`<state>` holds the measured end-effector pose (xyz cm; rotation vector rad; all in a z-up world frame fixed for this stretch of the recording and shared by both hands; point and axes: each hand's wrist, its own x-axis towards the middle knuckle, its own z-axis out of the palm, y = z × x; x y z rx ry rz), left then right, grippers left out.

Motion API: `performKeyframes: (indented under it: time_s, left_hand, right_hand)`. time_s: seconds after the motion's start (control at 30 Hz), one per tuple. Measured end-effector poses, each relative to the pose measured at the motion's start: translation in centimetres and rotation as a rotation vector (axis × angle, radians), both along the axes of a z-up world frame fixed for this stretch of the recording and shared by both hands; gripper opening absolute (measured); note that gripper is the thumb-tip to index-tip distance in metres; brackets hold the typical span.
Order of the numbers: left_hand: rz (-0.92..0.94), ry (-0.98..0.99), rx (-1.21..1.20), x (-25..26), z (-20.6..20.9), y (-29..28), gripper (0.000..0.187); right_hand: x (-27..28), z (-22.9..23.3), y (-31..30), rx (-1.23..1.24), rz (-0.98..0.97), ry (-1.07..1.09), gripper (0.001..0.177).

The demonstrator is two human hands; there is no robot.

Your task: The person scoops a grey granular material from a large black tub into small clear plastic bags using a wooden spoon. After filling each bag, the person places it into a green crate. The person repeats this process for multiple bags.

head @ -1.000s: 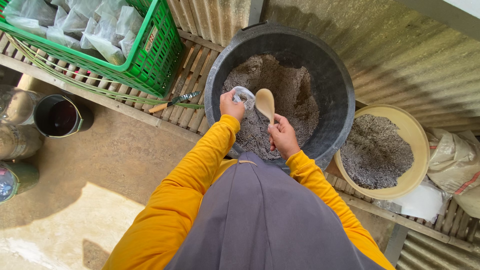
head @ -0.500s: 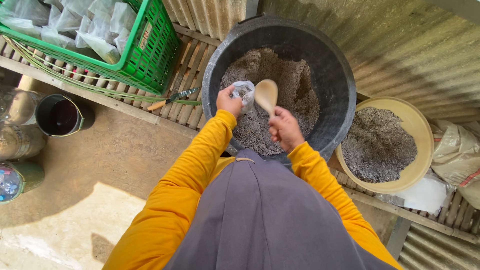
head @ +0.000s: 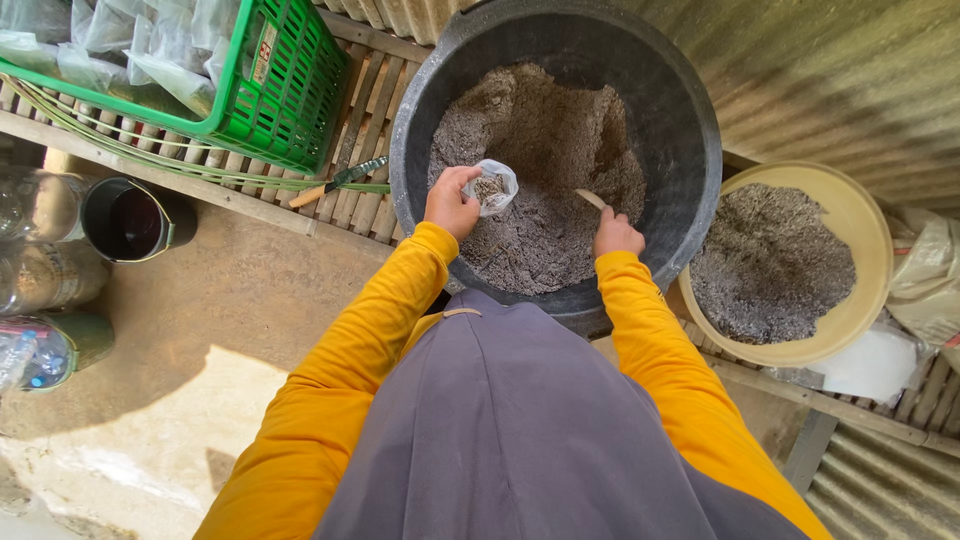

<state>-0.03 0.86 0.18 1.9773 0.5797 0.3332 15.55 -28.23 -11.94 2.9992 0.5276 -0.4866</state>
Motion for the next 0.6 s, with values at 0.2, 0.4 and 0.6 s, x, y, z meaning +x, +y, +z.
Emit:
performKeyframes:
  time_s: [0.2, 0.4, 0.6]
  left_hand:
    - [0.035, -0.004, -0.048, -0.2, 0.4, 0.2, 0.048]
    - [-0.001, 0.001, -0.078, -0.4, -0.3, -0.1, 0.049]
    - [0.024, 0.016, -0.090, -0.7, -0.4, -0.3, 0.049]
  right_hand:
    - [0.8, 2.3, 0.2, 0.008, 0.023, 0.113, 0.047]
    - [-0.2, -0.7, 2.0, 0.067, 0.186, 0.096, 0.048]
    - [0.7, -3.0, 4.4, 0.030, 0.190, 0.206, 0.046]
